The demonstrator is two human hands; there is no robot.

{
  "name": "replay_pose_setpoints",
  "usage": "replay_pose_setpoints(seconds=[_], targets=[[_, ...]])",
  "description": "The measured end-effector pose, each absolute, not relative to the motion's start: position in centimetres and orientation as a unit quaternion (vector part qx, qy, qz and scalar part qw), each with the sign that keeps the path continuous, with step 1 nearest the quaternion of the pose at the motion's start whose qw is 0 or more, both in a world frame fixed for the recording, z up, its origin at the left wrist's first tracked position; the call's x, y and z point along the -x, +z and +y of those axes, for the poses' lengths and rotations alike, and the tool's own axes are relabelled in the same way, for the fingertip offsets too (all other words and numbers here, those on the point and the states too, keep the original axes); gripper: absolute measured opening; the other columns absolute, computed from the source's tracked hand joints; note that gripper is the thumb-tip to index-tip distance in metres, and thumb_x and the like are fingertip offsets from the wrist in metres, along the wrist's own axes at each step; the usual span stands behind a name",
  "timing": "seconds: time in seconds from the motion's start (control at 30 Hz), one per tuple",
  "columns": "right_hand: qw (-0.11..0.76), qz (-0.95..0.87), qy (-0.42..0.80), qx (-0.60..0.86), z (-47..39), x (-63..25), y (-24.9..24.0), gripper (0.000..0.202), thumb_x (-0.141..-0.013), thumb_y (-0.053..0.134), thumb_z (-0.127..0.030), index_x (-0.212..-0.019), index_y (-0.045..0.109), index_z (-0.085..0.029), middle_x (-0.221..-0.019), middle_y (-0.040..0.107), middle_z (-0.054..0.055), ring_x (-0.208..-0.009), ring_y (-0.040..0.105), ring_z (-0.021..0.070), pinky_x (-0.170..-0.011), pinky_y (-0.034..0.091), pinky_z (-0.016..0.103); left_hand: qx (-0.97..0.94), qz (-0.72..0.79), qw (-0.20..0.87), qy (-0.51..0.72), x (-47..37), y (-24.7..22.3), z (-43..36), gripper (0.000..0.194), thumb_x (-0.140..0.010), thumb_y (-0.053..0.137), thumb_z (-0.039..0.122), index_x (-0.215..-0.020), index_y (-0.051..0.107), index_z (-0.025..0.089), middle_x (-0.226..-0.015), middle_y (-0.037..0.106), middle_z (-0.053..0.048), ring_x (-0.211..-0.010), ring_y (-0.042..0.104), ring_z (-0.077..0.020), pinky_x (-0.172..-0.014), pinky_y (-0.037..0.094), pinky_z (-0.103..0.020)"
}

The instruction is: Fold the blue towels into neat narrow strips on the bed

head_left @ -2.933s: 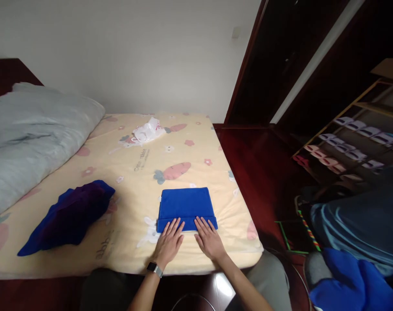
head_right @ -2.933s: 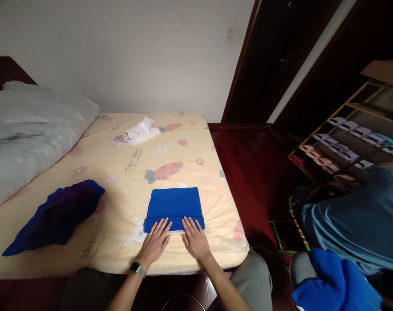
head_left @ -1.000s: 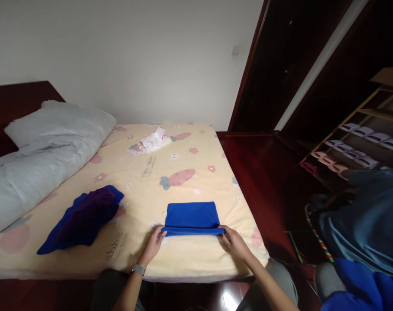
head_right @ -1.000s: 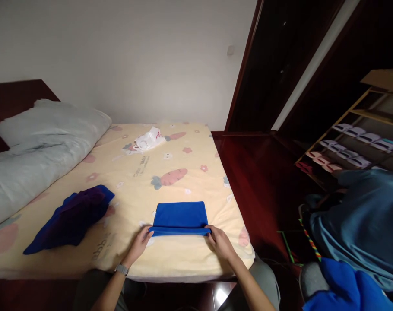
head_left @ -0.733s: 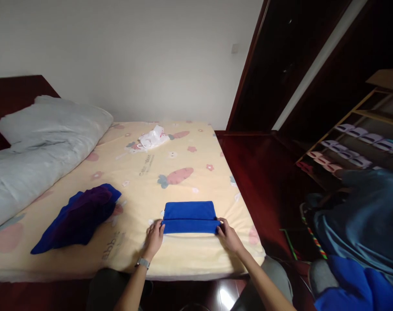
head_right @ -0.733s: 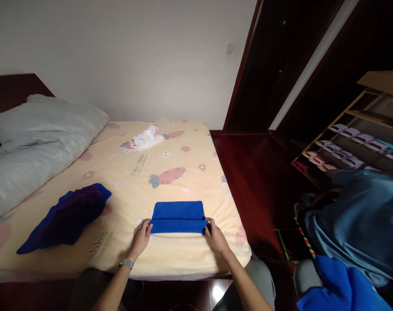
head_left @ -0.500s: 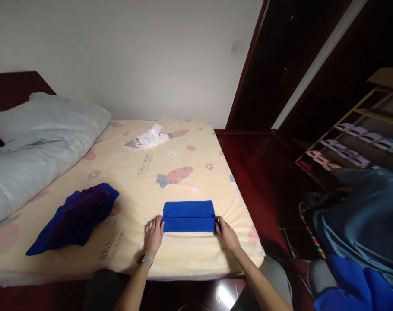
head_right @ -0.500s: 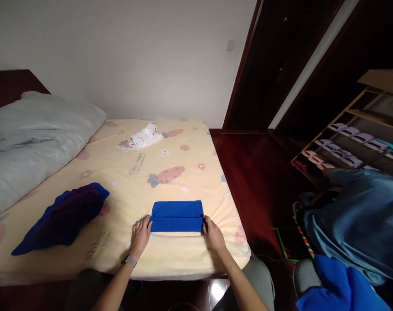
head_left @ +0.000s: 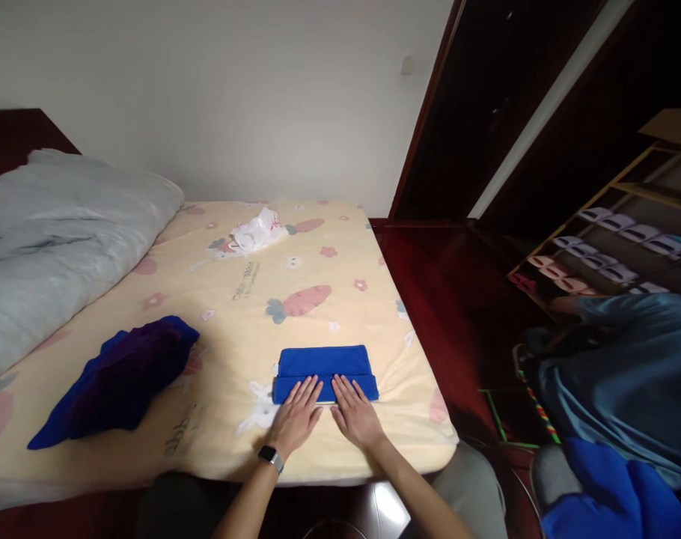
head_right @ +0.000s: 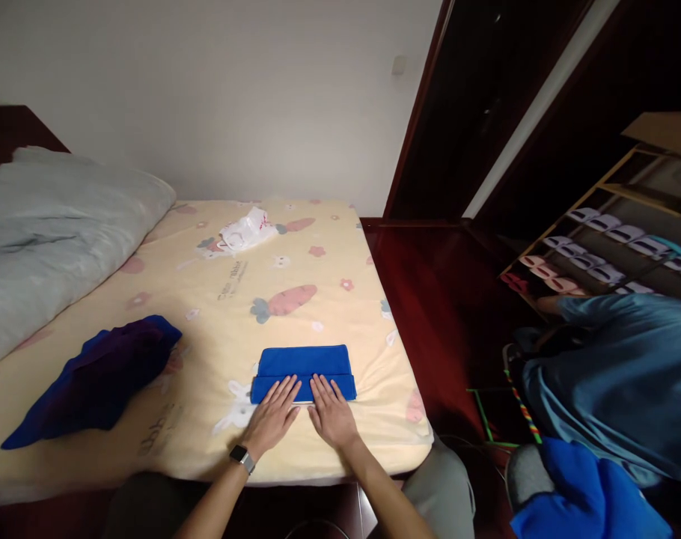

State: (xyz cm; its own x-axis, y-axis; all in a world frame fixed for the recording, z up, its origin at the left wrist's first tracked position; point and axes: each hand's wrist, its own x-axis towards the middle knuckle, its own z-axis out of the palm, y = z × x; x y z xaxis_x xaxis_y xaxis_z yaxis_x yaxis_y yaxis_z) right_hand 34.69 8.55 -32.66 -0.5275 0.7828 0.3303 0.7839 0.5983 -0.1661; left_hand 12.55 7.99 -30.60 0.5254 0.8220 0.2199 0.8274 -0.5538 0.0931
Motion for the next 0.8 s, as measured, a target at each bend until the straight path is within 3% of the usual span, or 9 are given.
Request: replay_pose_setpoints(seconds=[0.17,0.33,0.5,0.6,0.7,0.8], targets=[[0.174,-0.866,0.024,0.468,8.8,-38.9,-32.8,0.067,-0.104,0.039,-0.031,-0.161,0.009,-0.014,-0.162,0.025,0.009,-0.149,0.028,0.0255,-0.121,0.030,0.046,0.851,-0.510,-0.013,-0.127,-8.8,-31.6,7.8,0.064,-0.103,0.033,0.042,-0.160,0.009,0.025,-0.164,0.029,-0.005,-0.150,0.031,-0.0216,-0.122,0.032,-0.045],[0.165,-0.863,0.080,0.471,9.2,-41.4,-32.6,0.063,-0.103,0.039,-0.032,-0.160,0.017,-0.016,-0.162,0.026,0.009,-0.149,0.028,0.0256,-0.121,0.032,0.048,0.847,-0.513,-0.059,-0.125,-6.4,-31.6,8.0,0.067,-0.102,0.038,0.044,-0.160,0.011,0.027,-0.163,0.030,-0.005,-0.150,0.031,-0.0237,-0.122,0.033,-0.049],[0.193,-0.844,0.144,0.480,9.9,-42.7,-32.6,0.061,-0.097,0.044,-0.024,-0.156,0.034,-0.013,-0.158,0.036,0.012,-0.147,0.034,0.0258,-0.120,0.036,0.048,0.835,-0.507,-0.130,-0.168,-4.3,-31.0,8.9,0.061,-0.096,0.047,0.025,-0.155,0.032,0.030,-0.159,0.040,-0.002,-0.147,0.037,-0.0205,-0.120,0.038,-0.045],[0.219,-0.829,0.176,0.484,10.3,-42.9,-32.5,0.065,-0.087,0.048,-0.014,-0.152,0.041,-0.015,-0.154,0.043,0.012,-0.144,0.039,0.0256,-0.119,0.038,0.049,0.791,-0.538,-0.176,-0.232,-3.6,-30.6,9.2,0.057,-0.087,0.053,0.017,-0.143,0.051,0.029,-0.150,0.053,-0.003,-0.140,0.048,-0.0204,-0.116,0.045,-0.043],[0.251,-0.804,0.209,0.496,10.6,-42.9,-32.6,0.069,-0.080,0.047,-0.008,-0.148,0.047,-0.017,-0.150,0.050,0.011,-0.140,0.045,0.0242,-0.118,0.039,0.049,0.746,-0.559,-0.221,-0.285,-3.3,-30.4,9.4,0.050,-0.084,0.054,0.015,-0.132,0.061,0.027,-0.141,0.061,-0.004,-0.131,0.057,-0.0211,-0.113,0.047,-0.045],[0.290,-0.768,0.246,0.516,11.0,-43.0,-32.5,0.060,-0.082,0.048,-0.012,-0.141,0.055,-0.018,-0.145,0.055,0.011,-0.135,0.052,0.0251,-0.115,0.042,0.048,0.708,-0.563,-0.276,-0.324,-3.2,-30.6,9.6,0.041,-0.087,0.053,0.021,-0.126,0.065,0.027,-0.139,0.063,-0.005,-0.130,0.058,-0.0221,-0.112,0.048,-0.046]])
